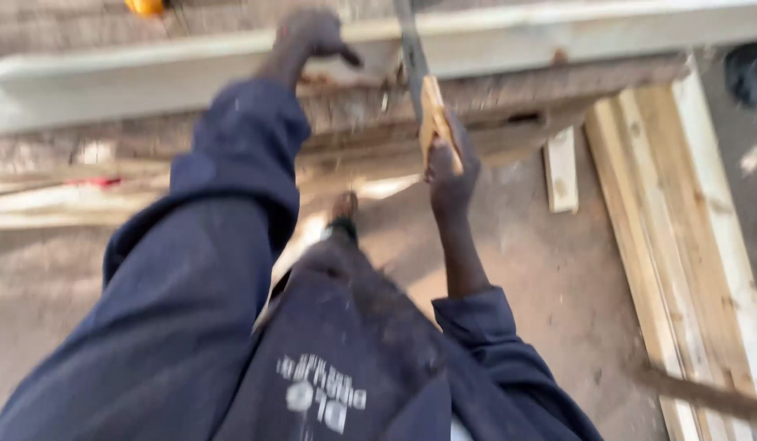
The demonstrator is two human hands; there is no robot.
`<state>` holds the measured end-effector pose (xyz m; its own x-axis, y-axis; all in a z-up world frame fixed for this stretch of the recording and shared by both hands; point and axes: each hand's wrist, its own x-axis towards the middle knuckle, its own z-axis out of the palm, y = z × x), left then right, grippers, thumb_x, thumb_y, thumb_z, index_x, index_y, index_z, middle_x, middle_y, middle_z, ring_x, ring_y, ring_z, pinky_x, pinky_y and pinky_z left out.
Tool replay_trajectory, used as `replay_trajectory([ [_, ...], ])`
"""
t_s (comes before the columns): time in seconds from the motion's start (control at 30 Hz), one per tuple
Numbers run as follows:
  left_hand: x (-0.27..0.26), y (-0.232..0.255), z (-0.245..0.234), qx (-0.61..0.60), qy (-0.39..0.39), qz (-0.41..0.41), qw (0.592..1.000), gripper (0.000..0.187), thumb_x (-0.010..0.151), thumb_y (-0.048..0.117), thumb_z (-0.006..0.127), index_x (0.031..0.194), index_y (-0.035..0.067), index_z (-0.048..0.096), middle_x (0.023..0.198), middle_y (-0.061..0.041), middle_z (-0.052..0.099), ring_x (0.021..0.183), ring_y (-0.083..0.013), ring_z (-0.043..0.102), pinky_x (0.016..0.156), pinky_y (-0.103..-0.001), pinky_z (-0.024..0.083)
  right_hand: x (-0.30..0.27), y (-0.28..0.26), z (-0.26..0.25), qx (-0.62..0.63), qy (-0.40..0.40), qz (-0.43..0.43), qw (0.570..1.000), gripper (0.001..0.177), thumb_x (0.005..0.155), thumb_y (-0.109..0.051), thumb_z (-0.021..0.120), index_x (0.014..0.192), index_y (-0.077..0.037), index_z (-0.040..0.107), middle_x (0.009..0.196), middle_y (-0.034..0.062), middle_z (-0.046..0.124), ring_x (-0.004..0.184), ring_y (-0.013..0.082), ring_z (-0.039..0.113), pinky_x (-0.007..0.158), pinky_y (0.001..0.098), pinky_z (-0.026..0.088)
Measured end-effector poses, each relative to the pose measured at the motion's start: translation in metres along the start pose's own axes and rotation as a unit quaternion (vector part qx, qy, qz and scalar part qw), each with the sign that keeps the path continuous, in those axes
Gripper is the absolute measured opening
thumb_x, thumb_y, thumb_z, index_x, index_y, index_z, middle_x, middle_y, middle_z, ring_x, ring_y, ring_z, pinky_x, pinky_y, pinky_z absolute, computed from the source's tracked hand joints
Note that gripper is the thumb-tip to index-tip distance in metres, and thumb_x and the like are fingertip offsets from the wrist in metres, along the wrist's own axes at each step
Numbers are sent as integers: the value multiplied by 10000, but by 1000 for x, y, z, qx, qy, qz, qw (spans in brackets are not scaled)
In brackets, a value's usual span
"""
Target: Measuring wooden planks with a tape measure, marking them with a square and pencil, and cutting them to size with a hand saw.
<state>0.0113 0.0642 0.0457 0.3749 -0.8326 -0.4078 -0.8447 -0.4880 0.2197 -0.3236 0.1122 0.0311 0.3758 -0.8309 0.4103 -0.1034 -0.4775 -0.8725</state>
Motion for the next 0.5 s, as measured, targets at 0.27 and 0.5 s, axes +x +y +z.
replay_trajectory([
  [0.27,21,-9,-7,-87,-20,-53,995,949,662,672,878,1440,204,600,1412,-58,618,1332,-337,527,1057,-514,447,-140,-54,-91,3,45,90,995,522,1027,-308,604,1395,62,586,885,118,666,604,150,571,541,283,479],
  [0.5,56,-25,34,-135,22,39,990,770,873,565,831,1387,47,587,1360,-147,615,1182,-385,582,916,-530,469,80,24,31,68,8,-4,998,367,1020,-108,569,1369,-23,644,1390,161,662,1280,271,652,1048,362,588],
])
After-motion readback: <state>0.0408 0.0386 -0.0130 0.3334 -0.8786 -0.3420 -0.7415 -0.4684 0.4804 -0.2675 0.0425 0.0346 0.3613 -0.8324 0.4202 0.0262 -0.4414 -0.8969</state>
